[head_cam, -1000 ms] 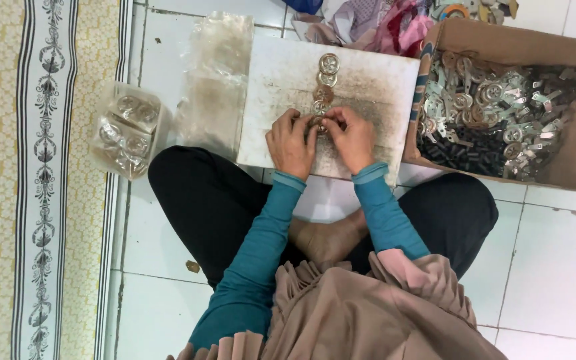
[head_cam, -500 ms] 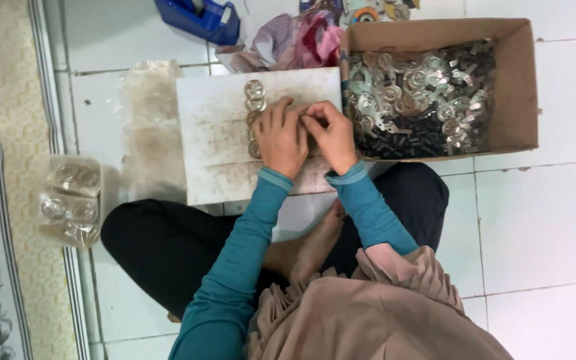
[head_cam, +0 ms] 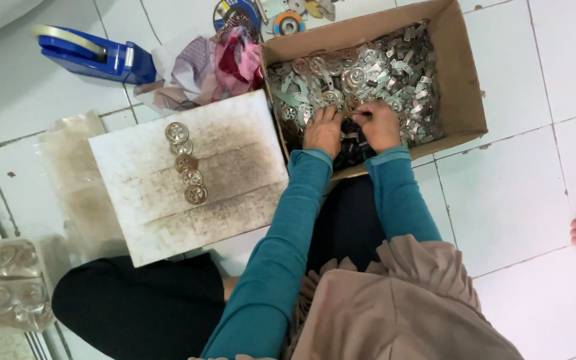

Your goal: The person sorts decorative metal hardware from a box, arranges them on a board, and slides them into plastic bags for packaging.

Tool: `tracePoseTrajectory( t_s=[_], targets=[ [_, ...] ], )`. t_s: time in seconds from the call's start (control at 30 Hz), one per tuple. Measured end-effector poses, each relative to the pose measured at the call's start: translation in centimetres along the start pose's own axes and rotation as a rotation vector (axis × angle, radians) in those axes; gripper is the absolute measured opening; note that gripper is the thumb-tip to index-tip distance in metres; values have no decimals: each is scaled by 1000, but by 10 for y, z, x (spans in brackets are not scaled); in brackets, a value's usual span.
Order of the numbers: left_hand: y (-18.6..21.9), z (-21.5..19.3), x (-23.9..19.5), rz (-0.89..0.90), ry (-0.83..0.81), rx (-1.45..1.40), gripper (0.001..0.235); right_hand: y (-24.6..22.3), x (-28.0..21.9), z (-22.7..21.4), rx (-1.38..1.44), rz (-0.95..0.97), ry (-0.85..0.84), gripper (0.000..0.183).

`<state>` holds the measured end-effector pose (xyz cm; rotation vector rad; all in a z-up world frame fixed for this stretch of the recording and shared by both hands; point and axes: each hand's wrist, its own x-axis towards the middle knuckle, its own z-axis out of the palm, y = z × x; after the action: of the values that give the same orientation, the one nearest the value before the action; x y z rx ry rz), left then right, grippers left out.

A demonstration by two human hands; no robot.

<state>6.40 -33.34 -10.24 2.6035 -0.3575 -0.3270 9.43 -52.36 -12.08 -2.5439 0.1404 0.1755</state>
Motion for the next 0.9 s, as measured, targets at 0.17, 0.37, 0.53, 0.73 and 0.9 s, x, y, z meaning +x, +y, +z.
tracePoseTrajectory(
  t_s=[0.17, 0.37, 0.53, 0.73, 0.9],
  targets=[
    [-16, -3, 18, -102, 65, -258, 31, -39, 9, 3, 37, -19, -15, 23],
    [-14, -26, 14, -274, 169, -542, 27, -89, -6, -24, 217, -83, -32, 34],
    [-8, -34, 10, -319, 224, -551, 24, -75, -6, -26, 256, -59, 49, 24],
    [-1, -41, -1, -347, 278, -668, 26, -76, -10, -24, 467, -82, 127, 15],
    [20, -115, -54, -160, 603, -553, 17, -146, -42, -27, 832, -96, 203, 14]
  ],
)
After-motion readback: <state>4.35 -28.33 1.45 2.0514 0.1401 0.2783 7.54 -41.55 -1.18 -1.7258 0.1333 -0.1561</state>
